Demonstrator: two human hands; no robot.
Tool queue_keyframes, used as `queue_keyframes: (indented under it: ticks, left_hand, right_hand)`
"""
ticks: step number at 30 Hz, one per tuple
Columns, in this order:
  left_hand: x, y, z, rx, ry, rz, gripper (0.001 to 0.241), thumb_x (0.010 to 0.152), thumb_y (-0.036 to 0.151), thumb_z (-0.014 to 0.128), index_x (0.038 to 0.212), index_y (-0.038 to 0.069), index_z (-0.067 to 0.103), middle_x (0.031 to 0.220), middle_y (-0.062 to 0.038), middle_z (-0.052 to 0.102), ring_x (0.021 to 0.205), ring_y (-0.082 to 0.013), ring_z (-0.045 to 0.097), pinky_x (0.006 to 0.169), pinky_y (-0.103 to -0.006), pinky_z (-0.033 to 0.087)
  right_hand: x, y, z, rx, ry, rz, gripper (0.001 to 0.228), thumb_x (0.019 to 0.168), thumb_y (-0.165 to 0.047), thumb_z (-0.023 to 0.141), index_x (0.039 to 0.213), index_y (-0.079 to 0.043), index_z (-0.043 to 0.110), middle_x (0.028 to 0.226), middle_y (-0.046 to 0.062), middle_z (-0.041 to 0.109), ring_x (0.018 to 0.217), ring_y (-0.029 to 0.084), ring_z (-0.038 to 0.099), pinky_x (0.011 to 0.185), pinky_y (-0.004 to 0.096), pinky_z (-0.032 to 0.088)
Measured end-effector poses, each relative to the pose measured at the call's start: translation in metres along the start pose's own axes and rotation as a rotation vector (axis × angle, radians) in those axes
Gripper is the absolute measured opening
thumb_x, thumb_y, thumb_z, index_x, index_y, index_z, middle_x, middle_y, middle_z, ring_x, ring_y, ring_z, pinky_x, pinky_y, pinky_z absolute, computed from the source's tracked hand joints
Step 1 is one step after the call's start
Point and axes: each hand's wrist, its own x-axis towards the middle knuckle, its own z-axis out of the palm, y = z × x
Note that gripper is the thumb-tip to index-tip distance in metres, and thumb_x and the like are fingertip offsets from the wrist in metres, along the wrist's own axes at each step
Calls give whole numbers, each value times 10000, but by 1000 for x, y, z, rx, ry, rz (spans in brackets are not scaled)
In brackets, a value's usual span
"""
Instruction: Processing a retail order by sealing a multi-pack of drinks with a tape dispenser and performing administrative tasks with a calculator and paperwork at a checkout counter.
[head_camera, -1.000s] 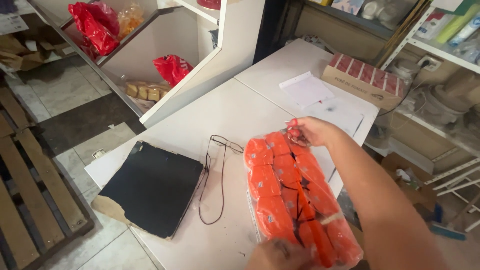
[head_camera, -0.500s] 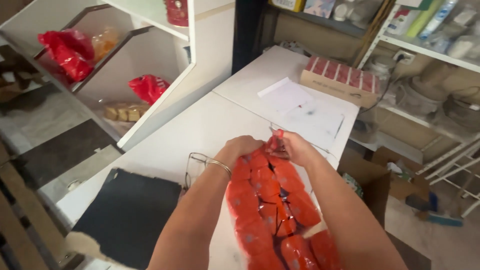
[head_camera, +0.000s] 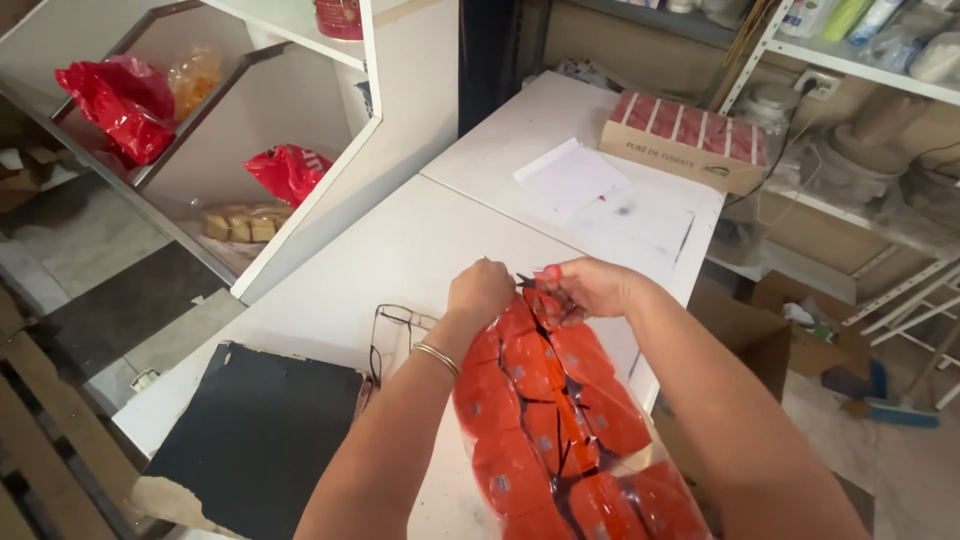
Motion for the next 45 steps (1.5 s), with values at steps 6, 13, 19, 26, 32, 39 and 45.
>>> queue_keyframes:
  ticks: [6, 13, 19, 26, 32, 39, 45]
  left_hand:
    - [-18, 4, -3, 50, 161, 110, 330, 1096, 263, 619, 1206, 45, 841, 1211, -121, 774, 1171, -386, 843, 1013, -562, 714]
    - [-14, -1, 9, 63, 243, 178, 312, 1038, 192, 601, 1145, 5, 827, 1204, -171, 747, 1132, -449, 834, 953, -582, 723]
    - [-21, -3, 12, 81, 364, 257, 324, 1137, 298, 617, 1087, 24, 782, 1073, -158, 697, 995, -454, 837, 875, -550, 731]
    - [-22, -3, 11, 93, 418, 298, 176, 1063, 202, 666, 1034, 54, 758, 1040, -123, 692, 926, -426, 843, 802, -512, 733]
    - [-17, -7, 19, 121, 444, 298, 156, 1060, 202, 693, 1032, 57, 743, 1018, -118, 690, 880, -414, 847, 782, -489, 730]
    - [-8, -16, 24, 39, 439, 314, 150, 1033, 179, 671, 959, 63, 732, 977, -134, 709, 901, -418, 851, 792, -484, 727]
    - [7, -25, 35, 212, 464, 307, 251, 1115, 306, 685, 940, 131, 728, 909, -46, 709, 898, -280, 851, 794, -361, 727]
  right_hand:
    - [11, -19, 0, -103, -60, 45, 519, 944, -667, 699, 1010, -182, 874, 857, 33, 845, 953, 271, 891, 891, 379, 730]
    - [25, -29, -7, -78, -70, 107, 524, 906, -639, 747, 1016, -140, 866, 862, 39, 840, 961, 276, 888, 921, 413, 729]
    - [22, -34, -7, -118, -62, 159, 502, 926, -614, 765, 1058, -138, 855, 879, 49, 836, 938, 293, 883, 916, 466, 731]
    - [52, -22, -9, -116, -41, 126, 496, 943, -611, 757, 1079, -138, 815, 872, -10, 795, 931, 226, 872, 906, 374, 733]
    - [50, -17, -7, -112, -26, 93, 458, 943, -608, 776, 1057, -167, 819, 877, -32, 801, 948, 201, 866, 950, 361, 729]
    - [58, -16, -6, -94, -21, 100, 527, 931, -649, 822, 1101, -151, 844, 875, -16, 809, 939, 223, 881, 936, 375, 730]
    - [42, -9, -4, -104, -1, 75, 418, 908, -549, 857, 989, -138, 856, 837, -29, 813, 939, 186, 877, 960, 327, 723]
